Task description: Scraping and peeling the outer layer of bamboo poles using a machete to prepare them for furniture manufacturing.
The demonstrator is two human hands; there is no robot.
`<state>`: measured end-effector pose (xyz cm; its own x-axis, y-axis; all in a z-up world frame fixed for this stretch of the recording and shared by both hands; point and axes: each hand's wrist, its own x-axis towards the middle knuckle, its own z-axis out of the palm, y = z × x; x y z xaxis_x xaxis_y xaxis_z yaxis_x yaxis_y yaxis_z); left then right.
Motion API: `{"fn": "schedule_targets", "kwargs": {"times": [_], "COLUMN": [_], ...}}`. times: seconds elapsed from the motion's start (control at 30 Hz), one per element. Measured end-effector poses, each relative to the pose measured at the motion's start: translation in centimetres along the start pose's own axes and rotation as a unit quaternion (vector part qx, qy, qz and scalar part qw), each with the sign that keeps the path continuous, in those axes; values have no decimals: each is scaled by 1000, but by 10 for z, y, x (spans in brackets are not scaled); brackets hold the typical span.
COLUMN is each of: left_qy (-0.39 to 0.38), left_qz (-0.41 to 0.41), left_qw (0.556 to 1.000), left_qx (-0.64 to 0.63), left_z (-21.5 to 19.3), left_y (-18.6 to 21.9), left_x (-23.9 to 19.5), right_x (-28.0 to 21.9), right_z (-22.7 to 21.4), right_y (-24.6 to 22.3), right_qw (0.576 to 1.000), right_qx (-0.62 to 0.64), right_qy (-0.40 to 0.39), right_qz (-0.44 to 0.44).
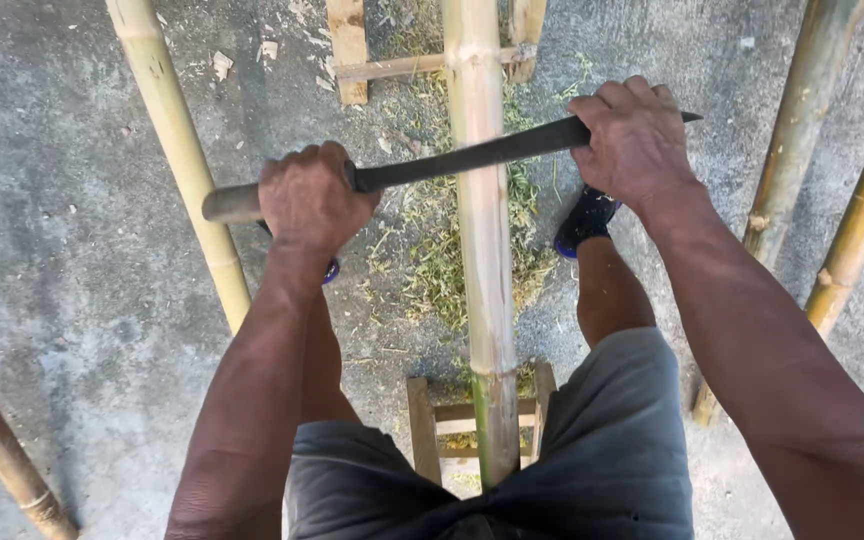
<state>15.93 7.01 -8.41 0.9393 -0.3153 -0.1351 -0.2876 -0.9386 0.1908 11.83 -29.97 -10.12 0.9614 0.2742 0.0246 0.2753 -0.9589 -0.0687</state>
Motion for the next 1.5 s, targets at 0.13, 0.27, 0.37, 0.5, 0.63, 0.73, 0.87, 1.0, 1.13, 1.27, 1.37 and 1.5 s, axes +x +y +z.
{"fn": "schedule_targets", "kwargs": {"times": [0.13,0.27,0.37,0.5,0.63,0.73,0.87,1.0,1.13,1.27,1.37,1.5], "left_qy": [-8,-55,-74,-17,-11,-53,-29,-50,-71,-34,-29,-41], "left_qz": [-12,-20,-17,26,32,20,28,16,4,14,14,11], "left_qw": [1000,998,997,999,999,998,999,998,997,999,999,999], "left_qx": [4,3,11,33,25,7,21,35,-4,-11,-13,5], "left_z": [6,13,24,45,24,25,27,10,17,24,13,15], "left_y": [-3,-9,-18,-30,-19,-17,-18,-9,-12,-15,-7,-10], "left_x": [24,37,61,74,64,72,88,73,88,88,67,75], "right_x": [14,24,47,60,38,37,52,45,52,72,50,41], "right_z": [13,21,23,17,35,34,35,23,31,22,21,25], "right_y": [13,17,26,32,36,35,47,31,39,39,26,23], "right_qw": [999,996,993,992,989,988,990,977,991,979,979,982], "right_qx": [-30,-84,-106,-116,-142,-139,-113,-151,-117,-138,-135,-125], "right_qy": [16,2,-38,-17,-13,-17,-26,-105,3,-87,-85,-60], "right_qz": [-6,5,47,48,48,62,82,107,63,122,125,127]}}
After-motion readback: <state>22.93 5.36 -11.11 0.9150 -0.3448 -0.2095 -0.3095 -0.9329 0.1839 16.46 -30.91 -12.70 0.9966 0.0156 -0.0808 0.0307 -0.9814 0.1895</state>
